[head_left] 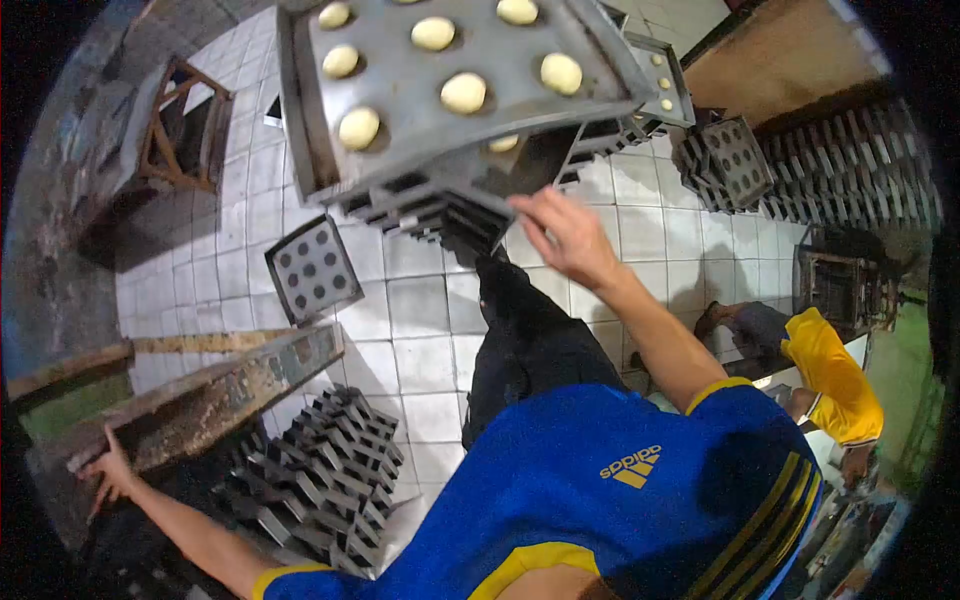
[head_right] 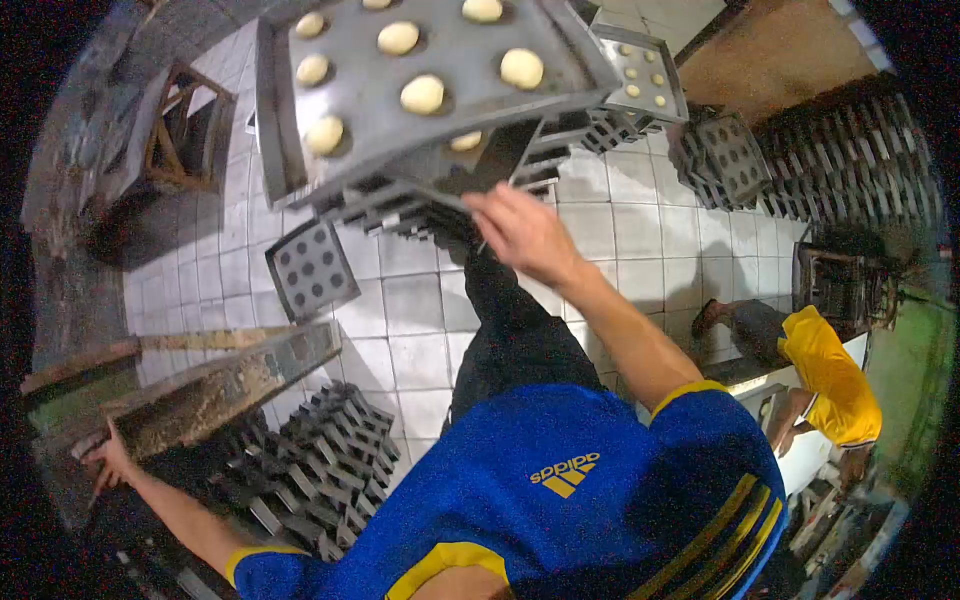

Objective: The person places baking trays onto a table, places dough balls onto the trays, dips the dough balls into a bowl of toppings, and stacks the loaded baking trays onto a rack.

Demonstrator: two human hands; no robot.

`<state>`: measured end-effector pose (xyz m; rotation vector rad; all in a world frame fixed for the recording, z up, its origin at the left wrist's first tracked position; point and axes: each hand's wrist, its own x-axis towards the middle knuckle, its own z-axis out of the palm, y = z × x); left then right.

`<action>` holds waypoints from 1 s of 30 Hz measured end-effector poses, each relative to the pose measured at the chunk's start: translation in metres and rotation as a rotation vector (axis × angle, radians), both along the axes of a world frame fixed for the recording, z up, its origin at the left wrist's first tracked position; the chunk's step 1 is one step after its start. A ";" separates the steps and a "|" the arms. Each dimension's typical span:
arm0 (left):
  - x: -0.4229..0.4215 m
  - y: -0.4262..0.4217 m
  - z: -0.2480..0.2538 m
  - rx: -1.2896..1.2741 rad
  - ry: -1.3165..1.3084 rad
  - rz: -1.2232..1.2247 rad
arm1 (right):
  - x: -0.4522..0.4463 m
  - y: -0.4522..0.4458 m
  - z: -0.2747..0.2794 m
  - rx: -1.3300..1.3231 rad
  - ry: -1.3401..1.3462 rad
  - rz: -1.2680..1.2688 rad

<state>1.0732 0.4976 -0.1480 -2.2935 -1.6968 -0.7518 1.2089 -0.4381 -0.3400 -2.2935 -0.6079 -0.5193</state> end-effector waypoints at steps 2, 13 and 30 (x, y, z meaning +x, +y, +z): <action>-0.011 0.005 0.004 -0.101 -0.047 -0.100 | -0.027 -0.006 -0.001 -0.014 0.027 0.051; -0.021 -0.050 -0.013 0.822 0.439 -0.169 | -0.154 -0.029 -0.023 0.115 0.090 0.192; -0.203 -0.801 -0.483 -1.653 1.036 -1.437 | -0.661 -0.305 -0.076 0.227 0.241 -1.309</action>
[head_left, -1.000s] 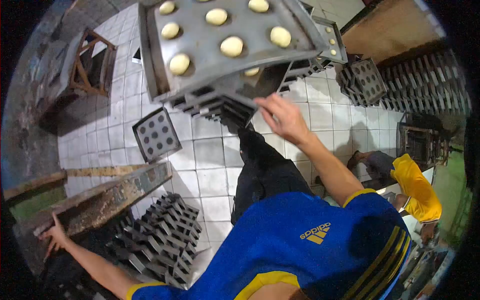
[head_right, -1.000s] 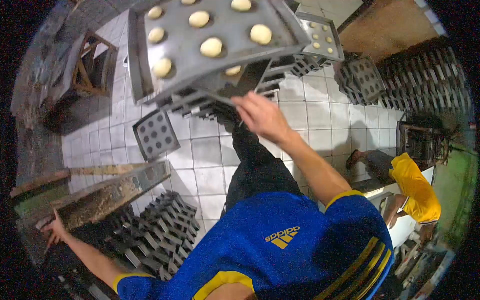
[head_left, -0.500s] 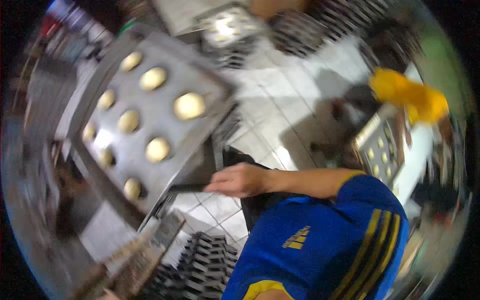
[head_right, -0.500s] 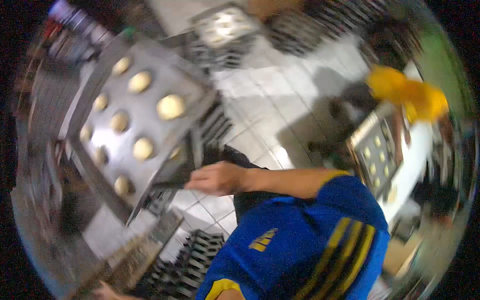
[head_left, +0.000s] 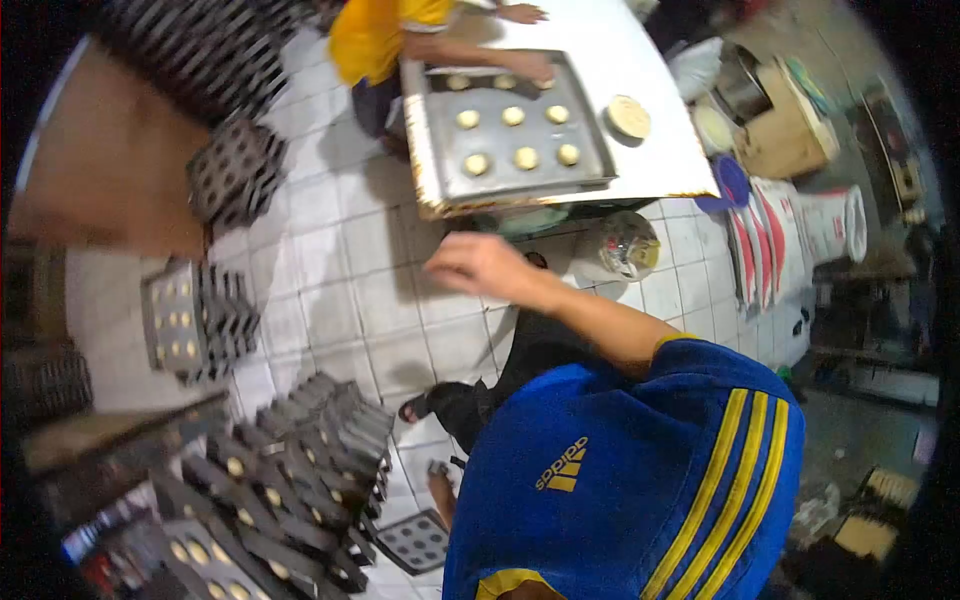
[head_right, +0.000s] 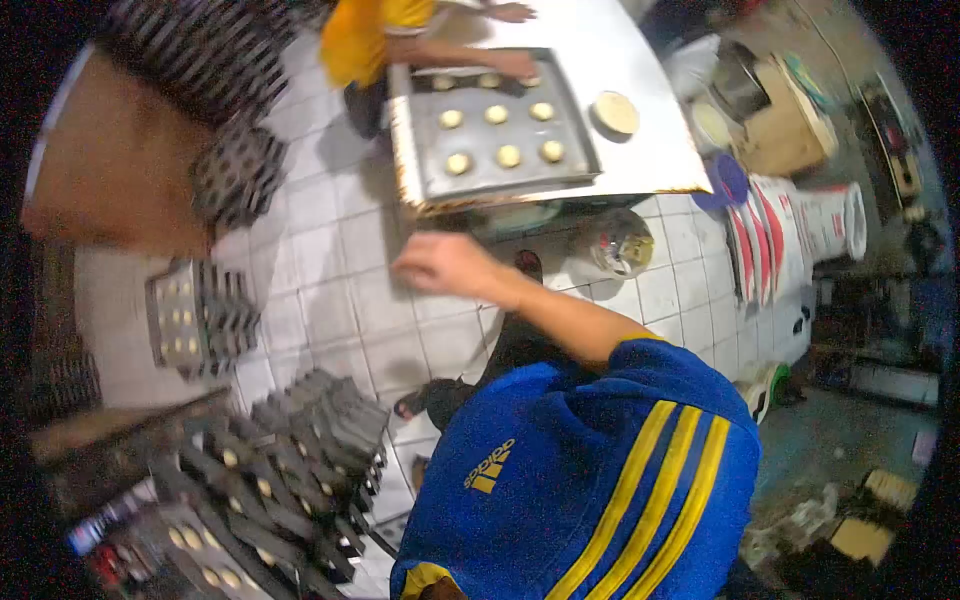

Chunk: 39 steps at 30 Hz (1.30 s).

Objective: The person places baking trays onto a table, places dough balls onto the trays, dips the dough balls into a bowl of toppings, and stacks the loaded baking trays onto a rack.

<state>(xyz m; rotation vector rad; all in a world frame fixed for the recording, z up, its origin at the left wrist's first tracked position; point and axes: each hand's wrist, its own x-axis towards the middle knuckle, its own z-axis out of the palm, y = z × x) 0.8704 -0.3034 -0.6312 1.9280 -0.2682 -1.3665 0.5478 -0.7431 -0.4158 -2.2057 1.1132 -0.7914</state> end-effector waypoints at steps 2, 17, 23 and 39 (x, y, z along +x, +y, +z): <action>-0.032 -0.102 -0.022 -0.080 0.023 -0.066 | -0.133 -0.045 -0.005 0.085 -0.014 -0.400; -0.491 -0.366 -0.032 0.016 -0.094 -0.875 | -0.650 -0.251 -0.177 0.140 0.885 -0.792; -0.511 -0.348 -0.065 -0.070 0.155 -0.860 | -0.646 -0.251 -0.153 0.286 0.380 -0.849; -0.485 -0.346 -0.071 0.082 0.252 -0.480 | -0.327 -0.354 -0.231 -0.044 0.179 -0.236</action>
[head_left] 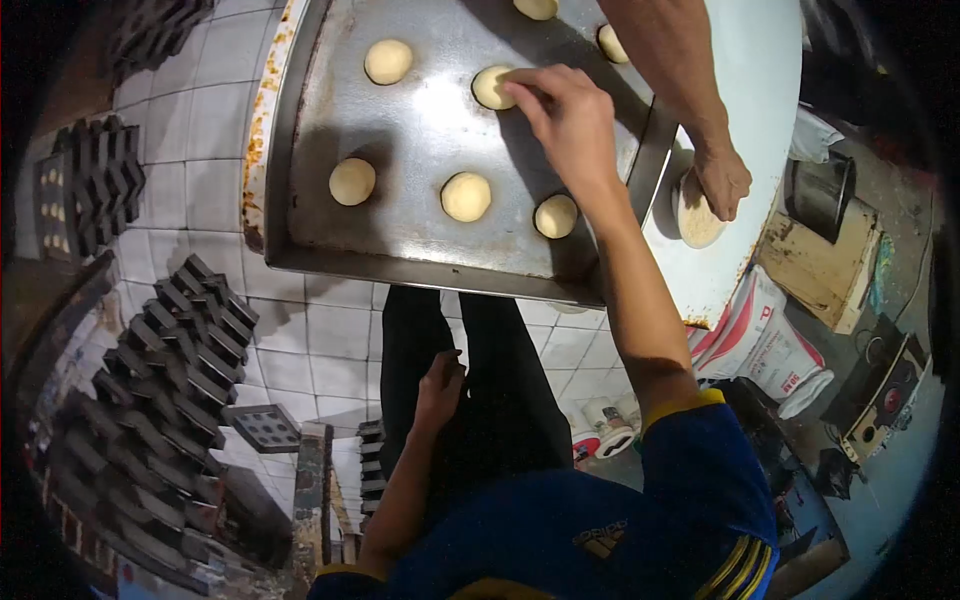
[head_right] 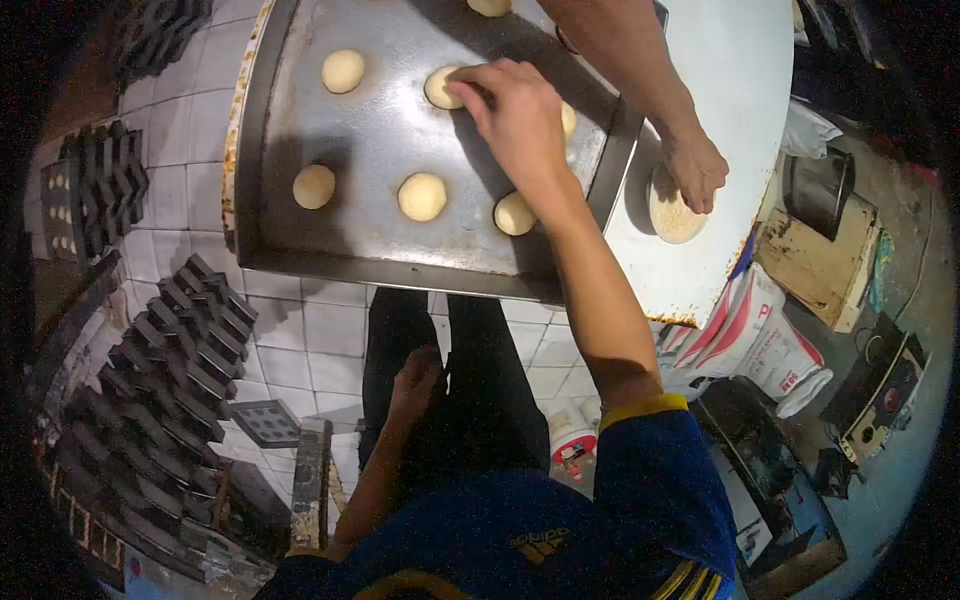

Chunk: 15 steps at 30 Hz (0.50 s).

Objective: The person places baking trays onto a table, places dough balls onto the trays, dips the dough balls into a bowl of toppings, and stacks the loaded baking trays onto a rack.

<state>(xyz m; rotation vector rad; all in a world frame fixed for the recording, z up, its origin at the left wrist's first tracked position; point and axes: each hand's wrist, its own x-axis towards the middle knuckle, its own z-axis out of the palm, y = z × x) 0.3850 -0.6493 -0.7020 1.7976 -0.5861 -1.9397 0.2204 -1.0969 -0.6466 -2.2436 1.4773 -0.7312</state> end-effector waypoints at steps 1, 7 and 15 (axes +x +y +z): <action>0.001 -0.012 0.009 0.024 -0.035 -0.032 | 0.002 0.001 -0.002 0.005 0.012 0.006; 0.000 -0.019 0.014 0.001 -0.060 -0.047 | 0.018 0.030 0.004 -0.102 0.349 0.124; -0.003 -0.016 0.013 0.011 -0.073 -0.081 | -0.068 0.048 0.057 -0.023 0.036 -0.263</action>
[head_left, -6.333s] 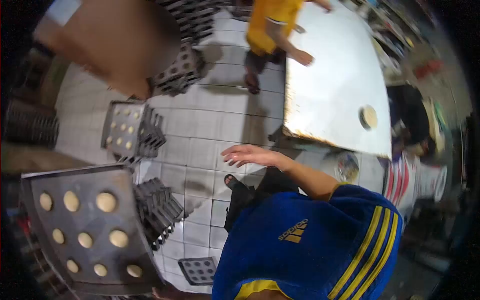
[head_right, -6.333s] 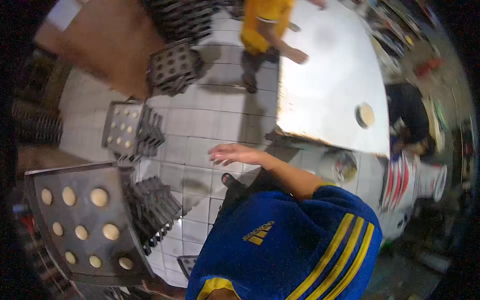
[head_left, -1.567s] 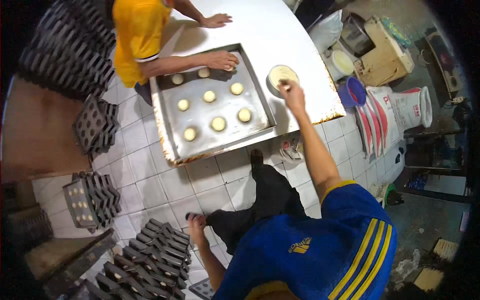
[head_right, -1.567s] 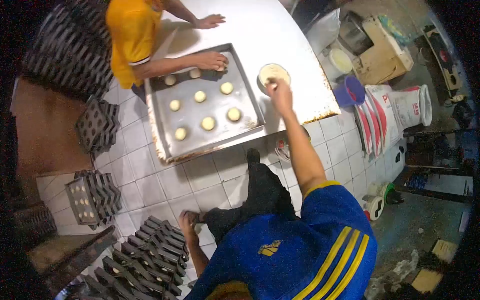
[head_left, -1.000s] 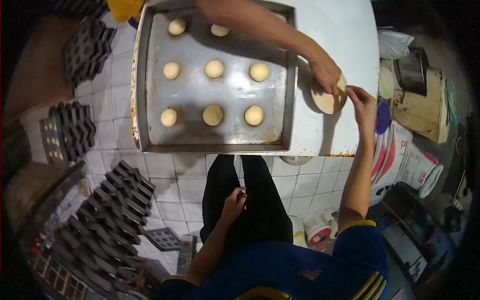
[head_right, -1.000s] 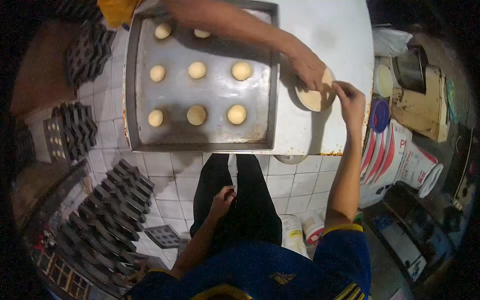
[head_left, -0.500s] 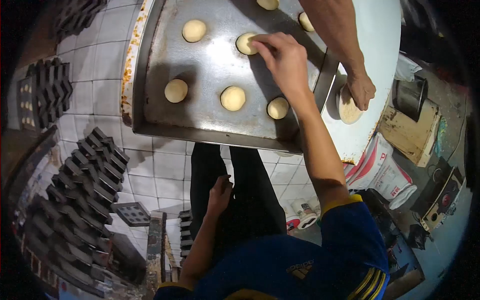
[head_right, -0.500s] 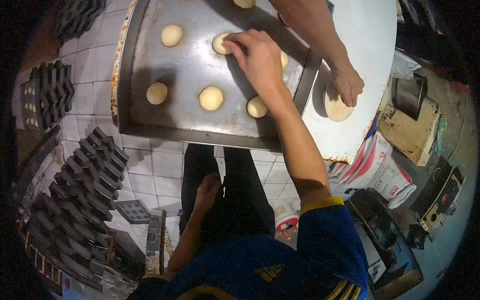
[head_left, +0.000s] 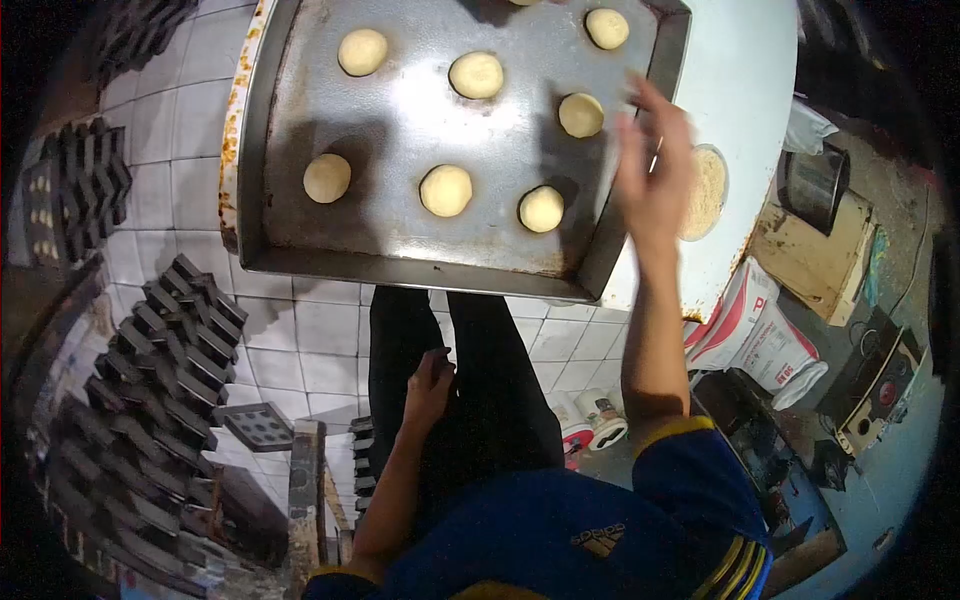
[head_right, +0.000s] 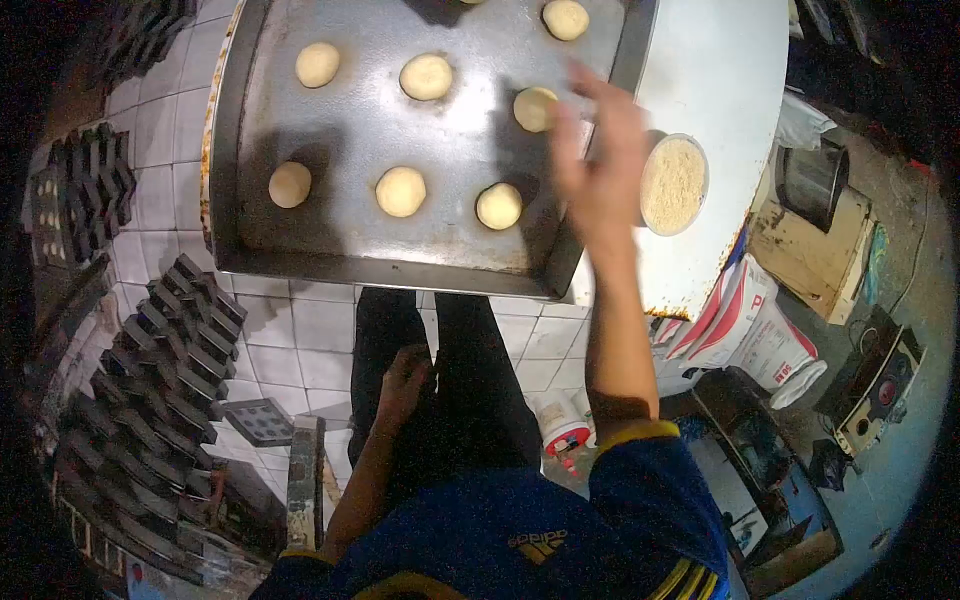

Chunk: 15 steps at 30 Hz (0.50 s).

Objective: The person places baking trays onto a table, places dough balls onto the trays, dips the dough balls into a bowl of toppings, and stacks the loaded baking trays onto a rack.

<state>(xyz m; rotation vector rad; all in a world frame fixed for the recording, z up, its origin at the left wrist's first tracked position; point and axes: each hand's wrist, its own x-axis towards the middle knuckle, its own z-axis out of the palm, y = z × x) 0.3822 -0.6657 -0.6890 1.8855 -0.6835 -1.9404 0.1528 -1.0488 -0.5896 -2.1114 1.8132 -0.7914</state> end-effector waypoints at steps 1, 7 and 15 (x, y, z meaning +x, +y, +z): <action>0.000 0.002 -0.001 0.057 0.017 -0.013 | -0.024 0.009 0.021 0.077 0.020 -0.178; -0.003 0.014 -0.005 -0.033 0.009 -0.072 | -0.153 0.045 0.009 0.187 0.459 -0.417; -0.009 0.017 -0.004 -0.007 -0.034 -0.144 | -0.169 0.045 -0.006 0.310 0.542 -0.301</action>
